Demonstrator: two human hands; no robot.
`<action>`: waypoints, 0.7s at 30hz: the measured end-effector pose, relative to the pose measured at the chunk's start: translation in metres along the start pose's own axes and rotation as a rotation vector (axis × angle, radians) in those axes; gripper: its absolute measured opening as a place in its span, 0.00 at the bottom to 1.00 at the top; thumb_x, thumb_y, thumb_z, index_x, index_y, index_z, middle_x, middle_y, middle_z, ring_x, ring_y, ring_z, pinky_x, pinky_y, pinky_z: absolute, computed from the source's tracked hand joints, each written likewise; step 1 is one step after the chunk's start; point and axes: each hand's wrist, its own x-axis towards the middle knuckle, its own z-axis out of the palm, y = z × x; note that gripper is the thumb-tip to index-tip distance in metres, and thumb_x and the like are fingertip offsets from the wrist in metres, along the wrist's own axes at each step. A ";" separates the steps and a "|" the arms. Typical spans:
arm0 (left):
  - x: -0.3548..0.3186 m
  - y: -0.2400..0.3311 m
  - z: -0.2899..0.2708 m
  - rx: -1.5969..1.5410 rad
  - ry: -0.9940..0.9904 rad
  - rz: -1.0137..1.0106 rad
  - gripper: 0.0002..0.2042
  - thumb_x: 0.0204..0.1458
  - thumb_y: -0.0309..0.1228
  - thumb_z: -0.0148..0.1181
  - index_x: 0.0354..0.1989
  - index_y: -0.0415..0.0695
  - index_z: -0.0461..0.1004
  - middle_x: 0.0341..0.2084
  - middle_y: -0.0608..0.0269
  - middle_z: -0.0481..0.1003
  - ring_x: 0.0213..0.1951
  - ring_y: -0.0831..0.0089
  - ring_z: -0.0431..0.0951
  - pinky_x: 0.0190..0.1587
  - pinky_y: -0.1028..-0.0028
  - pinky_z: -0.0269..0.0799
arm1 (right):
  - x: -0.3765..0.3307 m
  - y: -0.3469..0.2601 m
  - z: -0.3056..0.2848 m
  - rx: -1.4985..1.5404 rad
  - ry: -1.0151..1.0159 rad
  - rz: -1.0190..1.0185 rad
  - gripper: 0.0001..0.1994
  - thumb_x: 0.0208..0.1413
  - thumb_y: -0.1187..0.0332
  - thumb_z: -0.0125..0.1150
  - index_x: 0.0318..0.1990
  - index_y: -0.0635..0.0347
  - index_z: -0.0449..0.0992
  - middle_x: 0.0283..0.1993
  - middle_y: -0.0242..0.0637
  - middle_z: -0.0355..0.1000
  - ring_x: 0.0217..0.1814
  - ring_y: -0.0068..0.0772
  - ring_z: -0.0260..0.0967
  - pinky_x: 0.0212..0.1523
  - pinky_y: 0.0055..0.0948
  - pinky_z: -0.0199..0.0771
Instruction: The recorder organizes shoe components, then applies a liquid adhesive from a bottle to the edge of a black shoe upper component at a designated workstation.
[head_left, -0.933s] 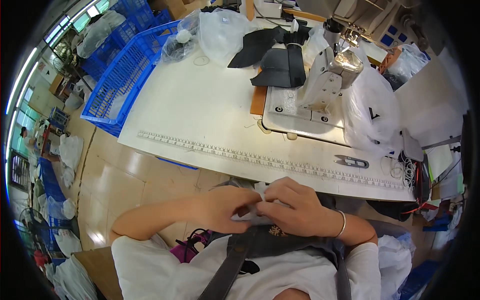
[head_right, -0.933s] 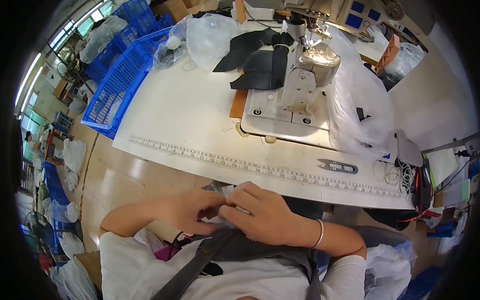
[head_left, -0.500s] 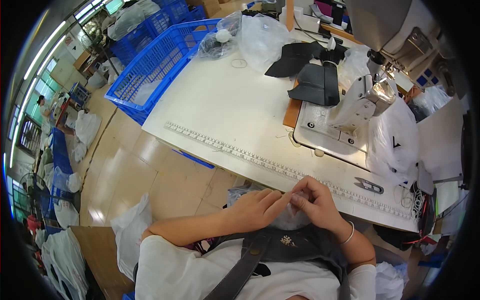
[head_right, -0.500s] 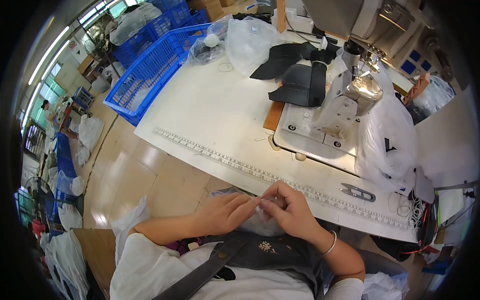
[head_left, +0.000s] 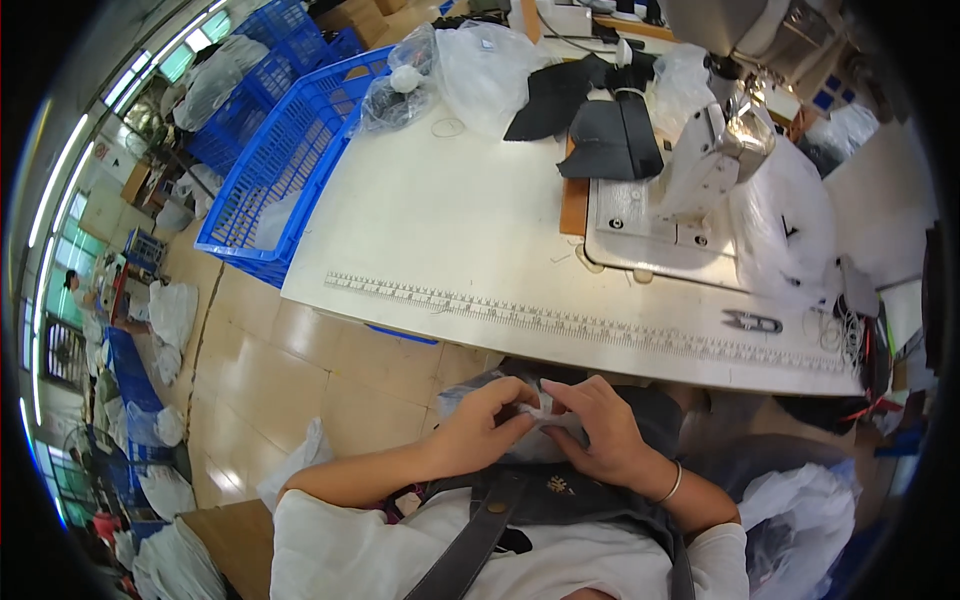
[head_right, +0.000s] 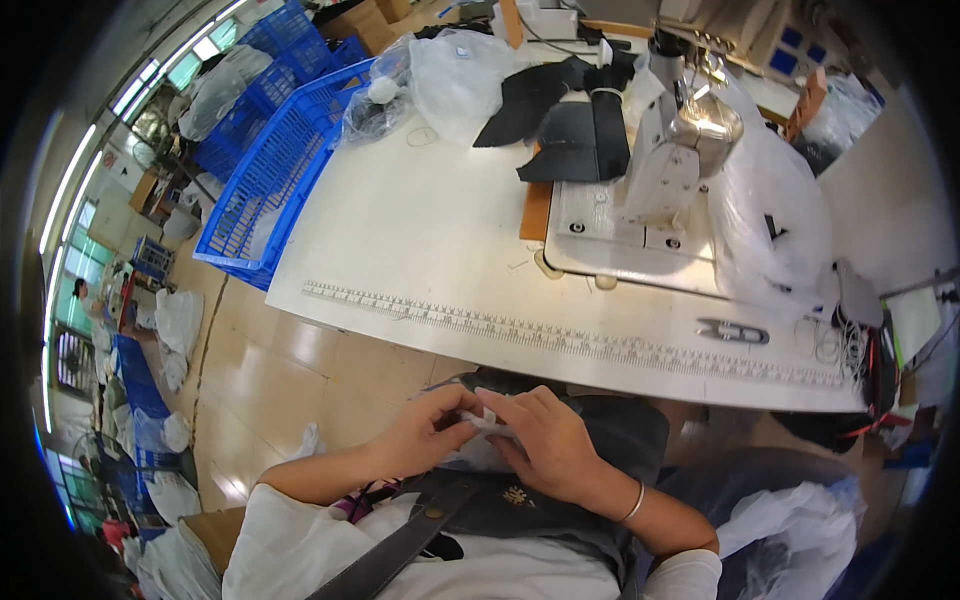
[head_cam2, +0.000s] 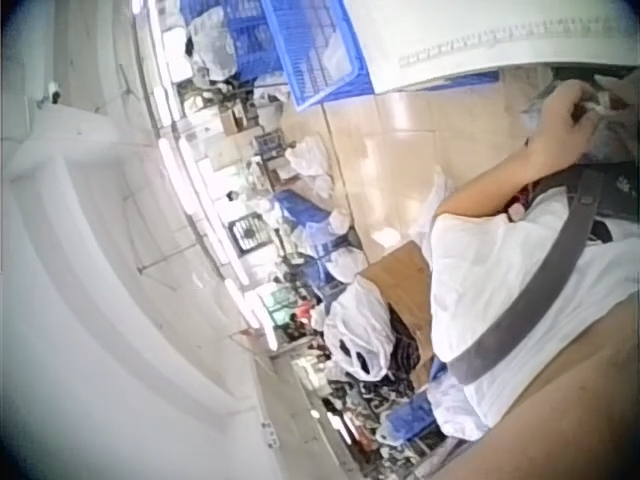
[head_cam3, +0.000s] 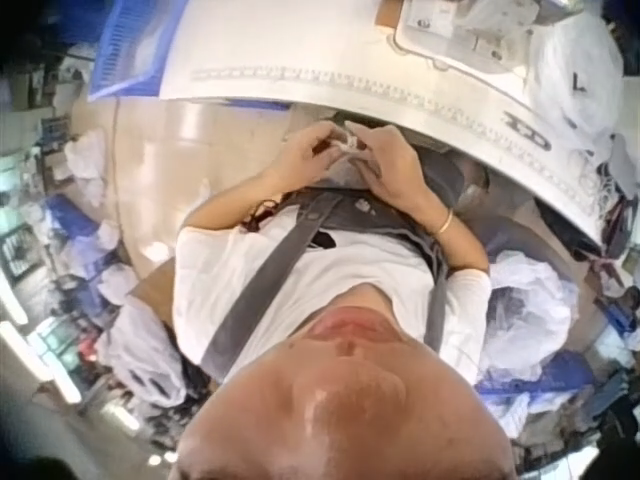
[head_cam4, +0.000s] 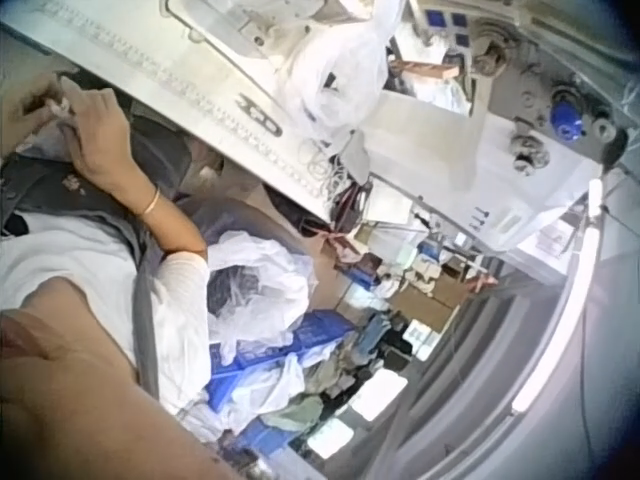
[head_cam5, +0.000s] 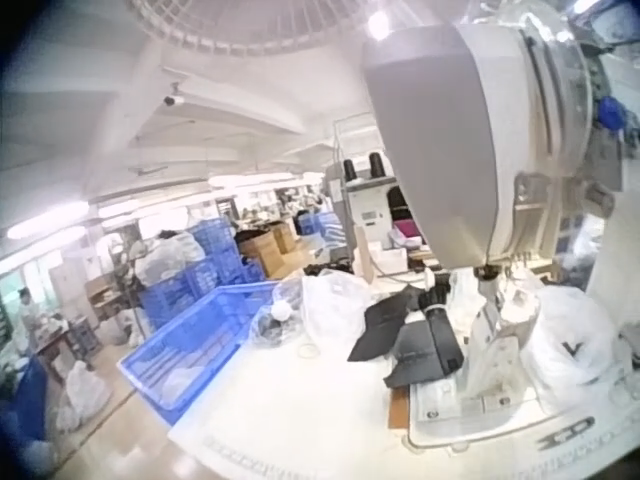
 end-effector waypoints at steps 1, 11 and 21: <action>-0.005 -0.001 -0.009 0.008 -0.020 -0.006 0.08 0.47 0.25 0.54 0.37 0.40 0.66 0.26 0.64 0.65 0.26 0.76 0.66 0.28 0.78 0.63 | -0.003 -0.002 0.007 -0.008 0.013 -0.016 0.31 0.33 0.78 0.63 0.52 0.59 0.62 0.32 0.36 0.67 0.31 0.38 0.63 0.31 0.30 0.64; -0.041 -0.037 -0.037 -0.530 -0.414 -0.124 0.09 0.53 0.31 0.52 0.36 0.37 0.69 0.26 0.69 0.66 0.30 0.83 0.65 0.38 0.81 0.61 | -0.021 -0.043 0.057 -0.252 0.255 -0.166 0.17 0.34 0.72 0.63 0.36 0.56 0.69 0.33 0.31 0.66 0.32 0.33 0.63 0.33 0.33 0.63; -0.040 -0.037 -0.037 0.000 -0.105 0.285 0.03 0.41 0.26 0.63 0.25 0.41 0.77 0.17 0.68 0.68 0.21 0.83 0.66 0.23 0.81 0.59 | -0.026 -0.061 0.047 -0.540 0.111 -0.218 0.09 0.30 0.70 0.58 0.23 0.53 0.65 0.23 0.27 0.57 0.26 0.27 0.58 0.28 0.26 0.55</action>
